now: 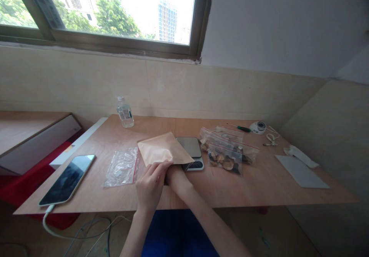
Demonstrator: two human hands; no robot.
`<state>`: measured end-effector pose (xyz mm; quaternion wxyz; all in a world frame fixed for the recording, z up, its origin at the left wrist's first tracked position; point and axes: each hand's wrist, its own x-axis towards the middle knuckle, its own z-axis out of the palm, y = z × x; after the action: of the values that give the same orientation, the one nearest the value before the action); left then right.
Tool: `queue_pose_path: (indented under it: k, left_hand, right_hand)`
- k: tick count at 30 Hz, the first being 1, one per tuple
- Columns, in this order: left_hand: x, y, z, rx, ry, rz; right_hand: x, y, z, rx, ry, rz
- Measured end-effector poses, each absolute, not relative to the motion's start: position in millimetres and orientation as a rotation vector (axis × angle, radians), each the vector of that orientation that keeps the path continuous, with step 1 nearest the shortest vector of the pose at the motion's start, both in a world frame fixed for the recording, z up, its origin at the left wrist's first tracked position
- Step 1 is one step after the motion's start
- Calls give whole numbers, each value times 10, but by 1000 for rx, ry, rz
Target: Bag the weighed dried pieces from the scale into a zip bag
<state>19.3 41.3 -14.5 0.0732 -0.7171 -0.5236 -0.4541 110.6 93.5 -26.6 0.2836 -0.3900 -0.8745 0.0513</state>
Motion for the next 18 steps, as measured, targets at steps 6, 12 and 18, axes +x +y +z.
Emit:
queue_pose_path:
  k: [6,12,18]
  left_hand:
    - [159,459,-66,-2129,-1626,-1335]
    - [144,525,-15,-2132,-1652,-1340]
    - [133,576,17,-2129,-1744,-1363]
  right_hand:
    - [1416,762,-127,-1152,-2462,219]
    - [1512,697,-108,-1125,-2443,116]
    - [1529,744,-140,-1067,-2398,81]
